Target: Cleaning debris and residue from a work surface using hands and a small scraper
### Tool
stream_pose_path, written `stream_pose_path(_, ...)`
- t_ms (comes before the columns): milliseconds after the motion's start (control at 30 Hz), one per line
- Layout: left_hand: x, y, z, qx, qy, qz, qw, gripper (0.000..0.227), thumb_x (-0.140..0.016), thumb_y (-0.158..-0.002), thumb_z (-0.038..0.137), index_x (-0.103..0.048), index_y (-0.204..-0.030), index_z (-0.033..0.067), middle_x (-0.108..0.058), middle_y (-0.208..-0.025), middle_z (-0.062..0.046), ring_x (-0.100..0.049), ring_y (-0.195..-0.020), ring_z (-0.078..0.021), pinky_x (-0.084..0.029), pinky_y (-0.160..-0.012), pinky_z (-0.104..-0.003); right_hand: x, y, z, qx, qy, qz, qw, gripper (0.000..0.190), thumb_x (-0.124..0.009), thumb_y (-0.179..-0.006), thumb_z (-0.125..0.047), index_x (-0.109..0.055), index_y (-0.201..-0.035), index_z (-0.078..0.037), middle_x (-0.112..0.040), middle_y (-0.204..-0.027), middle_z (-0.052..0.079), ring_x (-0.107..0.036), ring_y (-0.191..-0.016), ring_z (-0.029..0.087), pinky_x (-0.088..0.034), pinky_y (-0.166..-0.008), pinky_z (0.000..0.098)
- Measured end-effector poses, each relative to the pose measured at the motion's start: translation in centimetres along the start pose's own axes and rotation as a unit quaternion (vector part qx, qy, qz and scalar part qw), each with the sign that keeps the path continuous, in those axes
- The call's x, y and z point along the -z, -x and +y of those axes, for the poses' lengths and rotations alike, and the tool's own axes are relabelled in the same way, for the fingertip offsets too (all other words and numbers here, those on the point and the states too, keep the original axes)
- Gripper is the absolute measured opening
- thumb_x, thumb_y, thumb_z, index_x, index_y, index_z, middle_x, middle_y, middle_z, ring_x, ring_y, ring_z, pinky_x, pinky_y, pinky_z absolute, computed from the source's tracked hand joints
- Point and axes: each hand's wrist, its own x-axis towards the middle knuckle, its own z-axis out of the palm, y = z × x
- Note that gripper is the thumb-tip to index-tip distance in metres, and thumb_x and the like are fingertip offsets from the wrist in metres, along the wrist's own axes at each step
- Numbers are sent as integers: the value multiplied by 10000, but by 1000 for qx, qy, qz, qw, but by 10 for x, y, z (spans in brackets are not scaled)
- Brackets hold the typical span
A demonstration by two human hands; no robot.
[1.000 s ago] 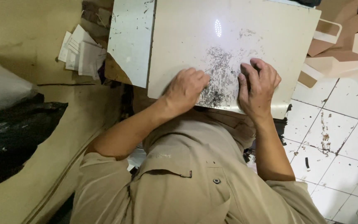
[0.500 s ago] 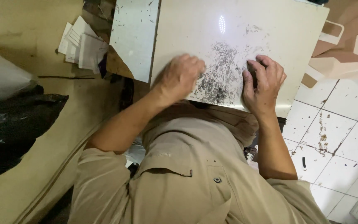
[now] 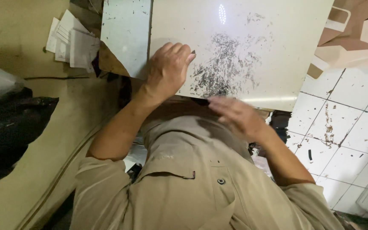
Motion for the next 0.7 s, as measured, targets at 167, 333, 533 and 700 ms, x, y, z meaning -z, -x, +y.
stream_pose_path(167,23,-17,19,47,-14,19,999,187,-689,-1047,133,-611,-886,81,-589,-729,-15,-517,-661,-172,-442,-555,-321,40,-47,29,-364,321,-140,863,761,-219,-1133,-668,162,-1623,-227,306,-1626,68,228,-1549,252,117,-1313,493)
stream_pose_path(333,14,-12,16,41,-11,6,999,157,-697,-1038,131,-620,-913,75,-629,-752,-37,-579,-680,-207,-484,-560,-340,-2,-51,-27,-56,127,-186,973,647,-230,-1066,-532,-279,-1510,-65,-214,-1579,166,-166,-1482,322,-76,-1266,487)
stream_pose_path(533,-25,7,17,-33,6,29,999,121,-643,-1019,141,-615,-908,103,-558,-725,-38,-557,-675,-253,-464,-581,-386,46,24,42,-118,28,153,981,313,-466,-1097,-75,-591,-1364,30,-638,-1351,204,-610,-1268,368,-511,-1100,479)
stream_pose_path(700,-44,25,33,-67,1,-7,998,87,-557,-1007,204,-600,-962,143,-579,-792,-41,-640,-766,-289,-513,-676,-429,67,21,50,-203,143,288,925,309,-483,-1154,-133,-663,-1313,61,-653,-1282,213,-615,-1169,388,-493,-1005,490)
